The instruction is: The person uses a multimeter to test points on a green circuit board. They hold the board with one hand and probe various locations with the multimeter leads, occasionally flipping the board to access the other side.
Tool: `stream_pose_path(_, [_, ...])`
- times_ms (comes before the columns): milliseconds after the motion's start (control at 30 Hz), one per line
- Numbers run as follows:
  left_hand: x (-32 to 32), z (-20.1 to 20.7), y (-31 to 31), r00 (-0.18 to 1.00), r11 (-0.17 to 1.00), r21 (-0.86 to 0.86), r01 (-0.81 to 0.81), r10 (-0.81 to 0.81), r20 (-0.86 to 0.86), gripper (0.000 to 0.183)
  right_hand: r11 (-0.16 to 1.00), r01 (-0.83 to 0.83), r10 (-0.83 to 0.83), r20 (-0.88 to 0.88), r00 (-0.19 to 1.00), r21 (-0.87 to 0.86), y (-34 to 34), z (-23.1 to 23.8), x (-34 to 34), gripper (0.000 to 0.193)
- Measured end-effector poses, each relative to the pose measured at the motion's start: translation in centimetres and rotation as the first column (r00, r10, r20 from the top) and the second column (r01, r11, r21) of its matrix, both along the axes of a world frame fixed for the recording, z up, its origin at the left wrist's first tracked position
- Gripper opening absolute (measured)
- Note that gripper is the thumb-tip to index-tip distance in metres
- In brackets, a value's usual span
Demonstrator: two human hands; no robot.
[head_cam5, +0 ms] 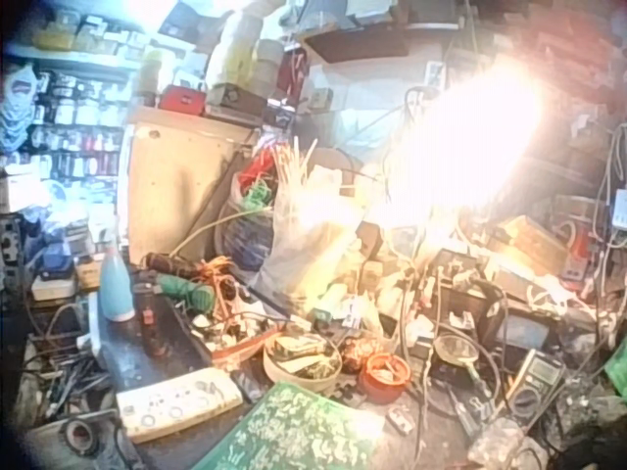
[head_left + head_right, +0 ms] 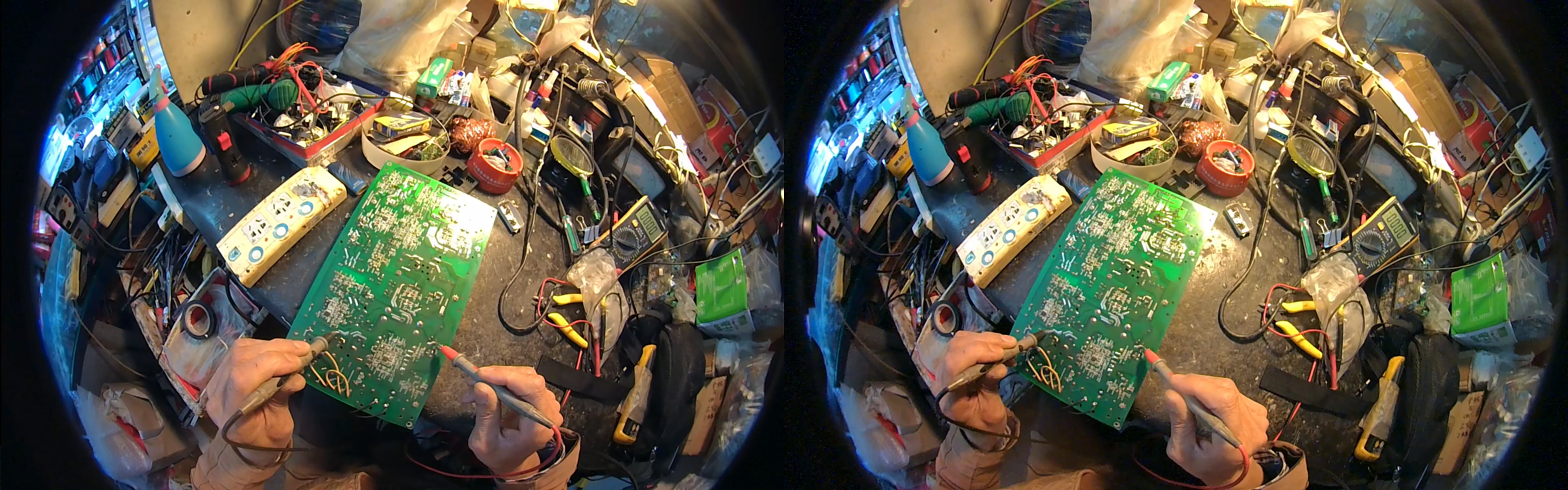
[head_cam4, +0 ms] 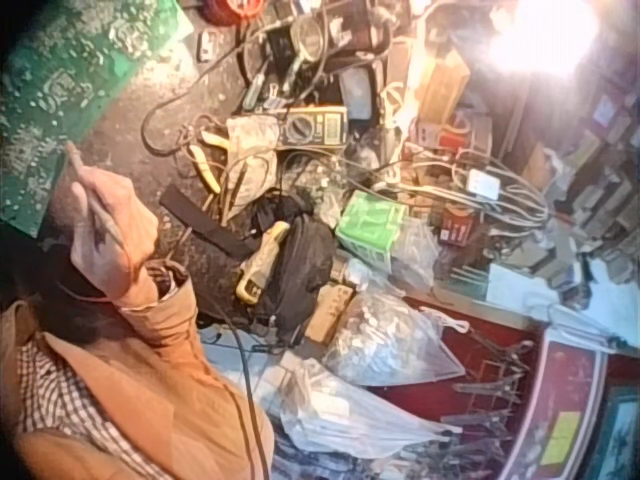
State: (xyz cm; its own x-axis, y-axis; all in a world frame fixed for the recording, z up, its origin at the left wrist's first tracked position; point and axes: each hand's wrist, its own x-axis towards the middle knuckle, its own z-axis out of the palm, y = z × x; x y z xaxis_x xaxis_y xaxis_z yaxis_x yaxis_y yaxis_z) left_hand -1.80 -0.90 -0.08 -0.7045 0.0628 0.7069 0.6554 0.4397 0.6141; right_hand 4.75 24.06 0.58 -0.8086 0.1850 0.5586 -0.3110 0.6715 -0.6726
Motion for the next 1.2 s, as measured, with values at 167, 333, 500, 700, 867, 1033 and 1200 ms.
stream_pose_path(167, [0.0, 0.1, 0.0, 1.000, 1.000, -0.011, -0.003, 0.003, 0.000, 0.032, 1.000, -0.028, 0.028, -0.004, 1.000, -0.005, 0.1, 0.1, 0.0, 0.015])
stream_pose_path(333, [0.1, 0.1, 0.0, 1.000, 1.000, -0.003, 0.001, -0.001, 0.008, 0.032, 0.999, -0.032, 0.031, 0.021, 0.999, 0.020, 0.1, 0.3, 0.0, 0.015])
stream_pose_path(500, [0.1, 0.1, 0.1, 1.000, 1.000, 0.006, -0.015, 0.015, 0.028, 0.032, 0.998, -0.047, 0.046, 0.026, 0.999, 0.035, 0.2, 0.3, 0.0, 0.015])
stream_pose_path(700, [0.0, 0.1, -0.5, 1.000, 0.999, -0.028, 0.020, -0.020, 0.008, 0.022, 0.999, -0.035, 0.034, 0.025, 0.999, 0.020, 0.1, 0.2, -0.1, 0.016])
stream_pose_path(867, [0.2, -0.8, 0.0, 1.000, 0.997, 0.076, 0.019, -0.020, 0.012, 0.025, 0.991, 0.021, -0.019, -0.013, 1.000, 0.131, 0.4, 0.3, 0.0, 0.016])
stream_pose_path(1033, [0.4, -1.6, -0.1, 0.999, 0.995, 0.097, -0.021, 0.018, 0.032, 0.034, 0.998, -0.028, 0.025, 0.059, 0.998, 0.054, 1.0, 0.6, 0.1, 0.020])
stream_pose_path(1200, [0.7, -1.9, -0.5, 0.997, 0.993, 0.109, -0.035, 0.027, 0.075, 0.034, 0.998, -0.059, 0.058, 0.049, 0.997, 0.028, 0.9, 0.6, -0.1, 0.020])
